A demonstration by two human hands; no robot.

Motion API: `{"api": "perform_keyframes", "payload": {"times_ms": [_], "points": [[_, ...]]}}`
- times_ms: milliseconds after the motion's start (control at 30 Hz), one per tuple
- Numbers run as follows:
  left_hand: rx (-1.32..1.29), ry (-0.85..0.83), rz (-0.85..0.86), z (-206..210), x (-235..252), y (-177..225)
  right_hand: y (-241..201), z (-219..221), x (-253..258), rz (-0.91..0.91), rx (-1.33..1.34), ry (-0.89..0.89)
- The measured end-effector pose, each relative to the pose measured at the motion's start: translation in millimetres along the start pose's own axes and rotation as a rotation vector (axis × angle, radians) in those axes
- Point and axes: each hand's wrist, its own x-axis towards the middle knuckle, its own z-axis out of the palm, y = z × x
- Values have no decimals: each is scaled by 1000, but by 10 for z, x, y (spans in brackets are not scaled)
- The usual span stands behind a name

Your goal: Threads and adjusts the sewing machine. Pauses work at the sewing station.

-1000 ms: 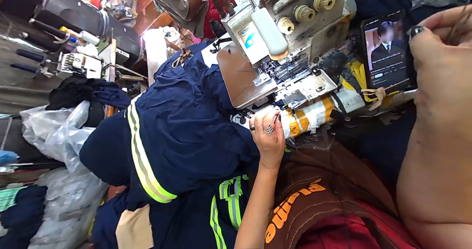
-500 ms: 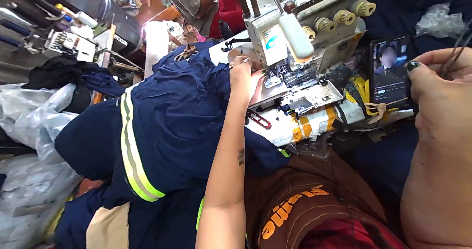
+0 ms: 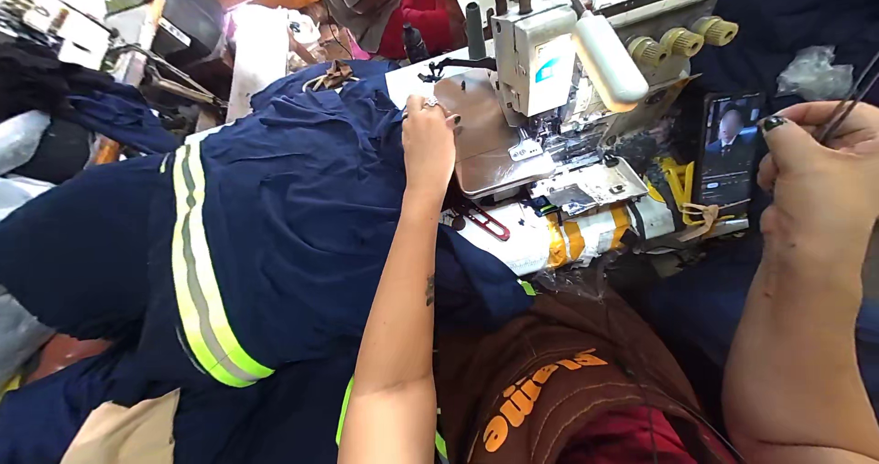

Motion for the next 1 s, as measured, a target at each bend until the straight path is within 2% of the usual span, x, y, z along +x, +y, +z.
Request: {"api": "perform_keyframes", "payload": {"times_ms": [100, 200, 300, 400, 567, 667, 800, 1000], "points": [[-134, 36, 34, -75, -82, -3, -22, 104, -41, -86, -134, -54], [-265, -88, 152, -34, -120, 161, -113, 366, -181, -194, -255, -214], [-186, -191, 110, 68, -89, 334, -161, 801, -322, -252, -300, -296], [-109, -170, 34, 105, -38, 382, -97, 1167, -400, -291, -365, -292], [-57, -118, 17, 121, -83, 416, -111, 1510, -407, -272, -516, -292], [-56, -117, 16, 113, -90, 426, -116, 1602, -398, -298, -574, -260], [-69, -106, 23, 114, -102, 424, -183, 1581, -324, -155, -504, -252], [-68, -109, 19, 113, -107, 422, -28, 1467, -290, -161, -369, -86]]}}
